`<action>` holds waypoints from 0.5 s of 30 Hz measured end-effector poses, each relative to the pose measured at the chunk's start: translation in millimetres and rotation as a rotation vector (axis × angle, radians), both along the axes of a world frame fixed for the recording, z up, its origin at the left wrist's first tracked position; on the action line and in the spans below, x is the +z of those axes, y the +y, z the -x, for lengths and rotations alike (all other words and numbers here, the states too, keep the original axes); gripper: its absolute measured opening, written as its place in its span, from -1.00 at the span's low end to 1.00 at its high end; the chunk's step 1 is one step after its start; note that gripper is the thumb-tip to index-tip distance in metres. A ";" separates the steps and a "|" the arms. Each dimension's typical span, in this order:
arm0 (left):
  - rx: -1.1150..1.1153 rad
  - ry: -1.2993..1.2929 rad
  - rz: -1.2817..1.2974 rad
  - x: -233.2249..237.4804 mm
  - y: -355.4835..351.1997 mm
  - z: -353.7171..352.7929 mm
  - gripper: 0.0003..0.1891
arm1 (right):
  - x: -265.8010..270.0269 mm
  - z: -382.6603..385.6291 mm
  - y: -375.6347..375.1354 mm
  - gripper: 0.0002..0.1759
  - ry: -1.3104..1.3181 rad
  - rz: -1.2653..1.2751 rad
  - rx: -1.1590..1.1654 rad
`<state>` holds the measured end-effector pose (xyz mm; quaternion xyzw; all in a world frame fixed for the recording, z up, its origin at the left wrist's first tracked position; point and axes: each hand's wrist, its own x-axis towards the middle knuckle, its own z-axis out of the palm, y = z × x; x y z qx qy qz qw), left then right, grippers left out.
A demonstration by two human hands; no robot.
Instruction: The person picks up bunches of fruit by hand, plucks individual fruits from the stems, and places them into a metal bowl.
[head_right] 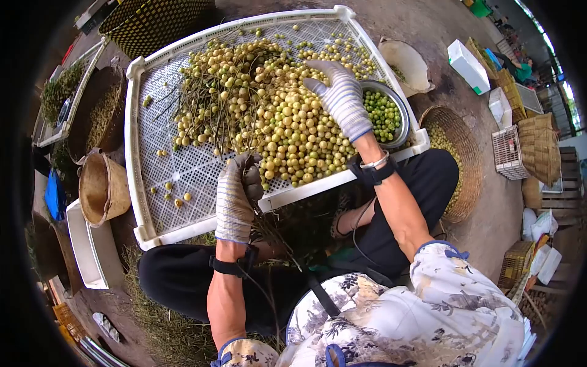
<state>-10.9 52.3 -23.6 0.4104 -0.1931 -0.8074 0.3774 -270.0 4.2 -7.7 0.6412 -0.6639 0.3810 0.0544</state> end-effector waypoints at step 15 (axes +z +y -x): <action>0.160 0.100 -0.035 -4.8 -3.9 -26.8 -0.78 | -14.1 -36.8 2.0 -0.82 0.373 -0.400 0.244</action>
